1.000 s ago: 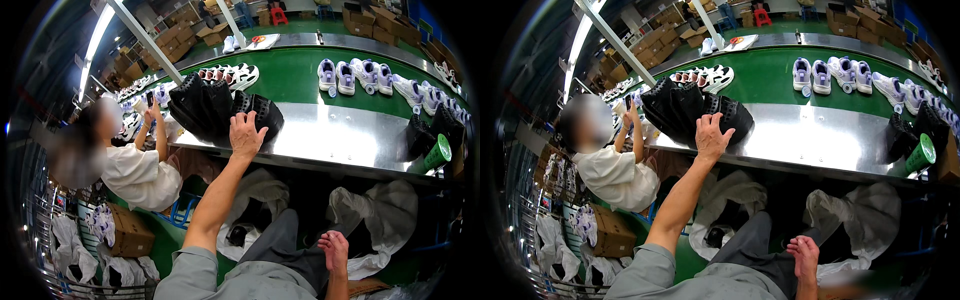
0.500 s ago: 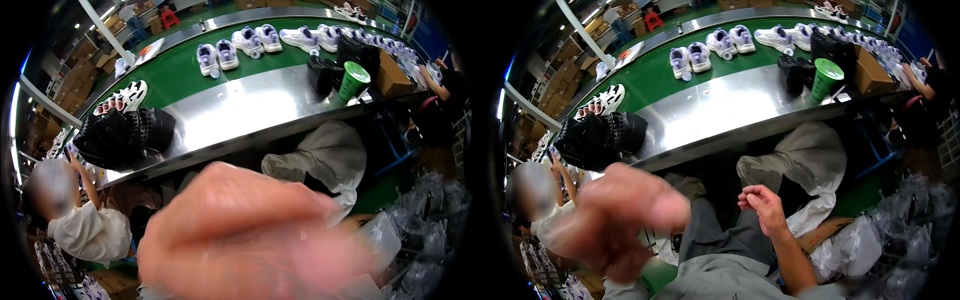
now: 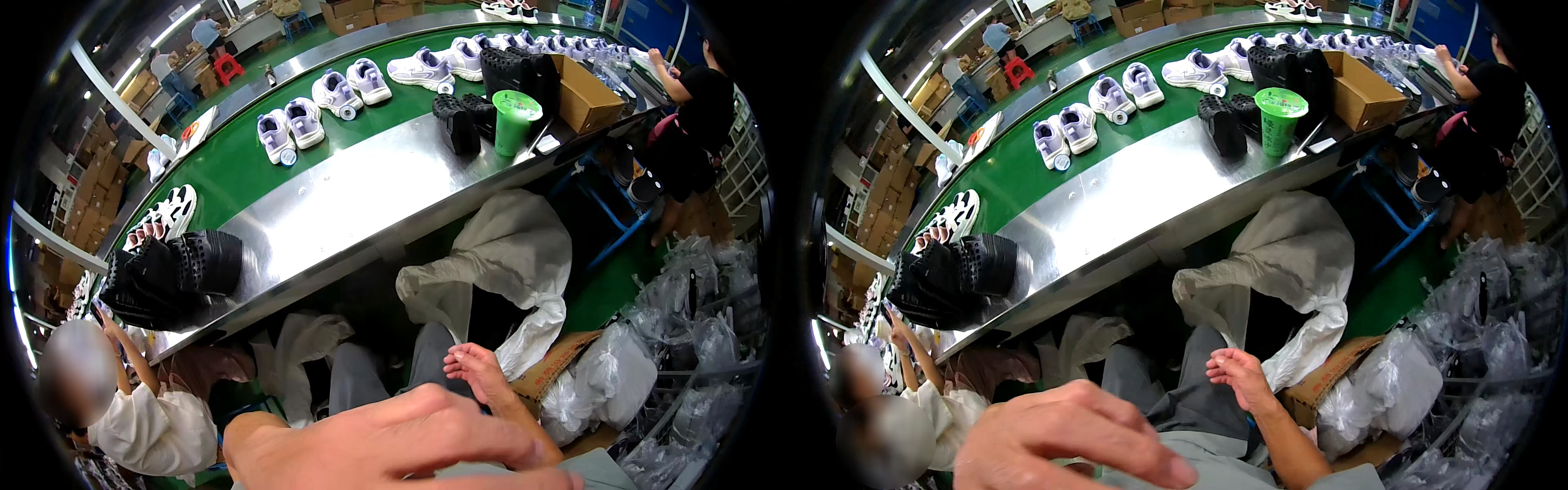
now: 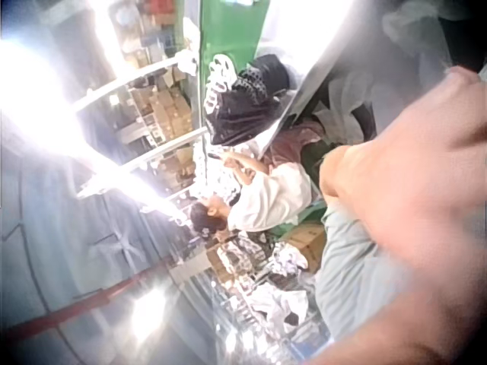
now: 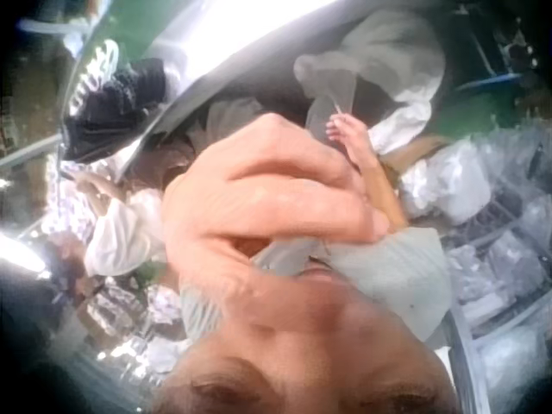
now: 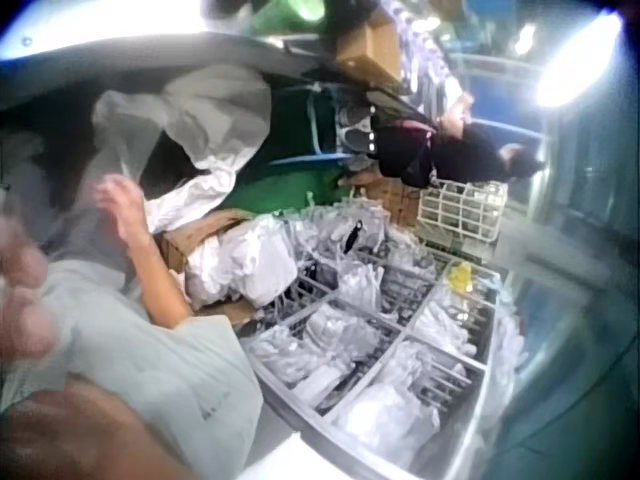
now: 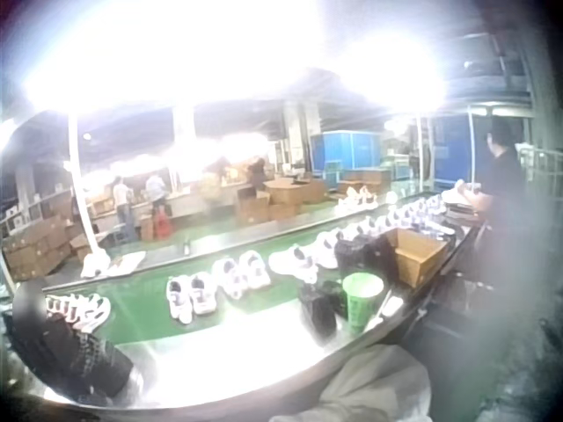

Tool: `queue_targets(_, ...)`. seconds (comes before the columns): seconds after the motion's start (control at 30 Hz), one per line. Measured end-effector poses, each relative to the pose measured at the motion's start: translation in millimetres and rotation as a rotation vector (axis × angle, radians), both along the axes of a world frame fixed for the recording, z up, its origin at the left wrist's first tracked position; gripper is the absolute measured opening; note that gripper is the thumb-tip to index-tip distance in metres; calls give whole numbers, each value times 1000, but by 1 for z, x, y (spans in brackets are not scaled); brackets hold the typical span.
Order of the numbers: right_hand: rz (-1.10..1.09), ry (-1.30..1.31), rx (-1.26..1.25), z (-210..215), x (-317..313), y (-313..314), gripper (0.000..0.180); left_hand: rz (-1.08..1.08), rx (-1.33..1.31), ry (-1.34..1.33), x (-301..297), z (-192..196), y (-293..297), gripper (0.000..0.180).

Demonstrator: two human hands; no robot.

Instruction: The person picks up black shoe outsoles from a white bag and places them into a cardboard box on a conveyor belt. The person also handles a green plastic container and clears plastic wrap from a bag.

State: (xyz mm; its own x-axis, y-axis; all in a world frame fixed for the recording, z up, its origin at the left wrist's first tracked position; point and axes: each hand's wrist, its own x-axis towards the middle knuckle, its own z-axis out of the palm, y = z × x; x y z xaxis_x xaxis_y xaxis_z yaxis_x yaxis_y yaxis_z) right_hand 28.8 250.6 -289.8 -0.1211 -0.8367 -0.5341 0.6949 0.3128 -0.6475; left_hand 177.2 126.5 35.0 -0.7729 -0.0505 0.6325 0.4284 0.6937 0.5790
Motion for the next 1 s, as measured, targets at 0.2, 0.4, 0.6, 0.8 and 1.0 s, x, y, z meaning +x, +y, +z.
queue_targets(0.2, -49, 63, 20, -28, -29, -28, 25, -139, -87, -325, -3, -32, -42, 34)
queue_targets(0.4, -177, 646, 207, -155, -80, -39, 27, 370, -262, -1014, 22, -257, -87, 35)
queue_targets(0.6, 97, 1115, 434, -264, -66, -43, 49, 341, 53, -994, 12, -388, -79, 29)
queue_targets(0.8, 304, 681, 311, -283, -28, -20, 37, 483, 240, -1009, -67, -480, -97, 27)
queue_targets(1.0, -174, 620, 549, -334, -74, 41, 33, 68, 232, -1058, -82, -553, -107, 33)
